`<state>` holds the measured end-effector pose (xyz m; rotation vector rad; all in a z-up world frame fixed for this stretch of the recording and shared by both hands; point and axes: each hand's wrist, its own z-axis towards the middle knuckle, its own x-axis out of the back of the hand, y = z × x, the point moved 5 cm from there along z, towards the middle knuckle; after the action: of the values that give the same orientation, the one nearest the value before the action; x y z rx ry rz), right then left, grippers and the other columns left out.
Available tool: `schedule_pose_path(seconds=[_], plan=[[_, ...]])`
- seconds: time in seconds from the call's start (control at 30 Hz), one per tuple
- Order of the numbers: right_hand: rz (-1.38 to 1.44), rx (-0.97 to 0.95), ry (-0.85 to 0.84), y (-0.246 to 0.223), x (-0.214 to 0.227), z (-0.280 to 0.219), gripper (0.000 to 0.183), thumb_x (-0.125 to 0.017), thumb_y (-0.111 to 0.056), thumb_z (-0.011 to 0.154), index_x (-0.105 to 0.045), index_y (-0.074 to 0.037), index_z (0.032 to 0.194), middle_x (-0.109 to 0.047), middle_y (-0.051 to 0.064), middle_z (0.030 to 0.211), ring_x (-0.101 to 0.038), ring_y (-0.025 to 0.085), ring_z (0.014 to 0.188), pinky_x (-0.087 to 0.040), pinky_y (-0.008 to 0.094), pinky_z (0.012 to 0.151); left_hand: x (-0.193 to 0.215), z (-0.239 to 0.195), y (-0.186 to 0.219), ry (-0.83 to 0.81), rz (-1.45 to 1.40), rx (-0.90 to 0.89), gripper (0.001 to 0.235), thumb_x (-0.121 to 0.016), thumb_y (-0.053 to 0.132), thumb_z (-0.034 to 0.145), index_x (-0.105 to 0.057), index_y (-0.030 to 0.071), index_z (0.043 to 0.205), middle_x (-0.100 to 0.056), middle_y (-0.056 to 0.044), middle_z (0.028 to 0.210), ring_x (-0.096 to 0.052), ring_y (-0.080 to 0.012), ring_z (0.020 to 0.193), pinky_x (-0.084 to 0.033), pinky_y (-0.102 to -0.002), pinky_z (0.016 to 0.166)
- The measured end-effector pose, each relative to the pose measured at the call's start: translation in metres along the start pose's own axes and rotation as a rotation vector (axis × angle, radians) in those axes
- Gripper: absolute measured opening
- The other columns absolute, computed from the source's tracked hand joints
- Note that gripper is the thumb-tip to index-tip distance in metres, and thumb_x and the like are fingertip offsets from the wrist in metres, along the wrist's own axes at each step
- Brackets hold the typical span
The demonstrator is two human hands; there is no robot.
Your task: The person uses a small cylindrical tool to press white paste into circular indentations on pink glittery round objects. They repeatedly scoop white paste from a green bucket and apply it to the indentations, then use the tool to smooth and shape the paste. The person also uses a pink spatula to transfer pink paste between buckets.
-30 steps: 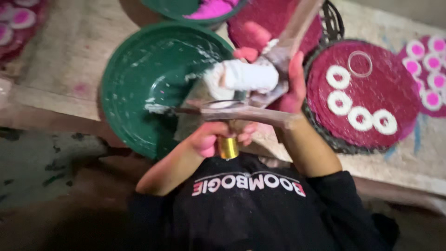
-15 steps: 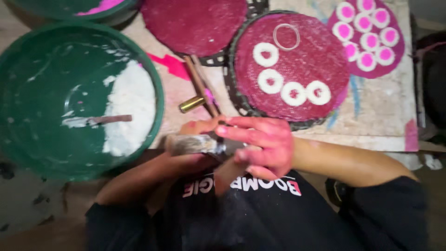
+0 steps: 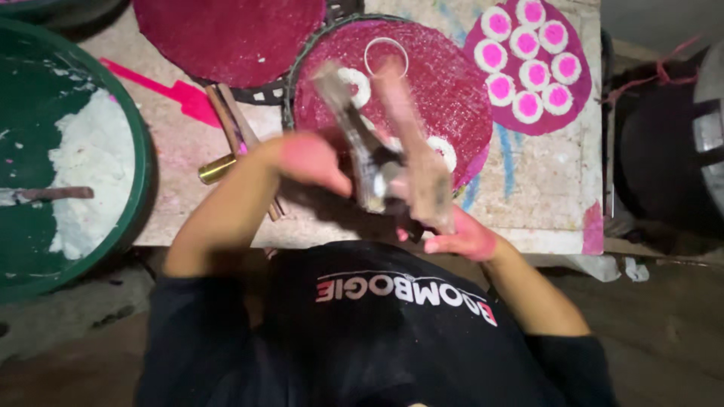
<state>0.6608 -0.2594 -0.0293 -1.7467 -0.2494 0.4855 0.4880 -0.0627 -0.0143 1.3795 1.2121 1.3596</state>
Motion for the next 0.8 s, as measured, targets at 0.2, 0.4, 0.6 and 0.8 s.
schedule_pose_path(seconds=[0.2,0.4,0.6,0.8], plan=[[0.097,0.157,0.496,0.019,0.026,-0.034,0.072,-0.075,-0.033,0.086,-0.046,0.004,0.141,-0.060,0.015,0.129,-0.059,0.025,0.120,-0.046,0.040,0.105,0.152,0.057,-0.190,0.770,-0.116,0.210,0.047,-0.067,0.023,0.096,-0.056,0.005,0.138,-0.063,-0.010,0.128,-0.060,-0.0199,0.115,-0.050,-0.035,0.098],[0.177,0.275,0.707,0.020,0.027,-0.038,0.072,-0.073,-0.036,0.090,-0.045,0.004,0.143,-0.059,0.016,0.127,-0.060,0.028,0.119,-0.047,0.044,0.107,0.145,0.038,-0.309,0.953,-0.724,0.297,0.039,-0.050,0.015,0.100,-0.061,0.010,0.137,-0.070,-0.009,0.116,-0.065,-0.0207,0.105,-0.053,-0.038,0.093],[0.214,0.269,0.753,0.023,0.029,-0.021,0.071,-0.071,-0.036,0.093,-0.042,0.004,0.144,-0.058,0.016,0.126,-0.059,0.027,0.118,-0.046,0.043,0.107,0.036,-0.023,-0.291,1.179,-0.766,-0.069,0.046,-0.051,0.004,0.103,-0.046,0.000,0.149,-0.058,-0.011,0.145,-0.053,-0.0207,0.134,-0.039,-0.037,0.117],[0.267,0.278,0.688,0.028,0.026,0.006,0.068,-0.070,-0.036,0.096,-0.042,0.004,0.144,-0.058,0.016,0.127,-0.059,0.027,0.119,-0.046,0.043,0.109,0.028,-0.037,-0.267,1.049,-0.608,-0.116,0.060,-0.054,-0.004,0.101,-0.033,0.001,0.157,-0.048,-0.013,0.154,-0.046,-0.0234,0.143,-0.033,-0.039,0.124]])
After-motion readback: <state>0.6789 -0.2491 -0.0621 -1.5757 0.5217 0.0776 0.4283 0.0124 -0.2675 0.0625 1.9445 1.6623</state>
